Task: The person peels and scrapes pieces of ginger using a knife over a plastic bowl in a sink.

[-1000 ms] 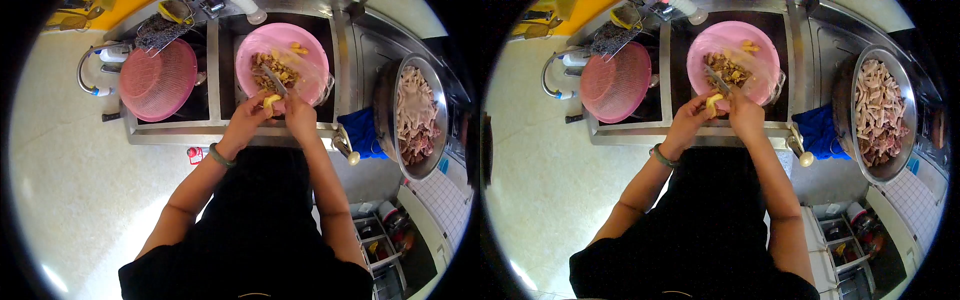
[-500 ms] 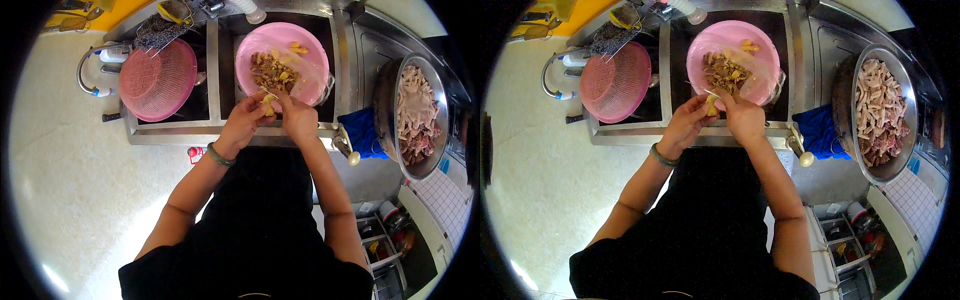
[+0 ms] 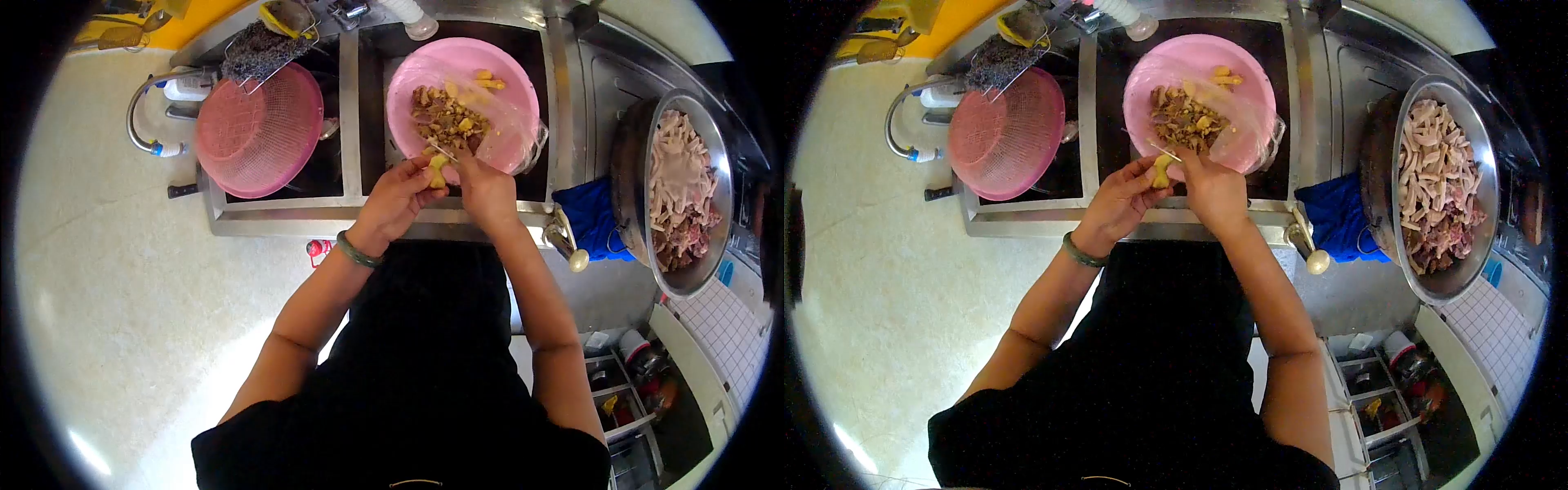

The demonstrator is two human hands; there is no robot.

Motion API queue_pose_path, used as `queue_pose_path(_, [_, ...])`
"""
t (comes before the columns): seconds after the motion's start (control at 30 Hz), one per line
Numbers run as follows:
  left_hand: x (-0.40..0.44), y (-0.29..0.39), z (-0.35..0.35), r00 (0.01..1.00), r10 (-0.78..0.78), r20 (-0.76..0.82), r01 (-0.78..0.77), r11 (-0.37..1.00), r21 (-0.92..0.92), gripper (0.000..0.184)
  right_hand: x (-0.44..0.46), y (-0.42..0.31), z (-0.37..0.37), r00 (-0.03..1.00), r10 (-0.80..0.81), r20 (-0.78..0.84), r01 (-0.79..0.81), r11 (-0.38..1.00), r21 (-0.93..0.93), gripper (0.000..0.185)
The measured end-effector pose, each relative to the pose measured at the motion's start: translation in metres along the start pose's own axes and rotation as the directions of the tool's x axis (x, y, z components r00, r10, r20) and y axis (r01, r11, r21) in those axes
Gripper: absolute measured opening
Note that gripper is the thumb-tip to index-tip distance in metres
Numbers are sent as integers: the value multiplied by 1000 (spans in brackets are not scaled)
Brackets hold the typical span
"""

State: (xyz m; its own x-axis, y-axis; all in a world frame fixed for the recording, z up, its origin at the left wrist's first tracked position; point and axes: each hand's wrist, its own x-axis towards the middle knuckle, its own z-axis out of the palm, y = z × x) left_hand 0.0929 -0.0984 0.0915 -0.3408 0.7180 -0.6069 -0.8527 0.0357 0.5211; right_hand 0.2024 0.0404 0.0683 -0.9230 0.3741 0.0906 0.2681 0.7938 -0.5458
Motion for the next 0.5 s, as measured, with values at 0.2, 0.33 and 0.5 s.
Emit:
queue_pose_path(0.2, [1, -2, -4, 999, -31, 40, 32, 999, -36, 35, -1, 6, 9, 999, 50, 19, -50, 999, -1, 47])
queue_pose_path(0.33, [-1, 3, 3, 999, 0, 46, 3, 997, -77, 33, -2, 12, 8, 999, 54, 7, -54, 991, 118, 49])
queue_pose_path(0.5, [1, 5, -8, 994, -35, 101, 47, 993, -112, 34, -2, -1, -5, 988, 23, 152, -32, 998, 56, 43])
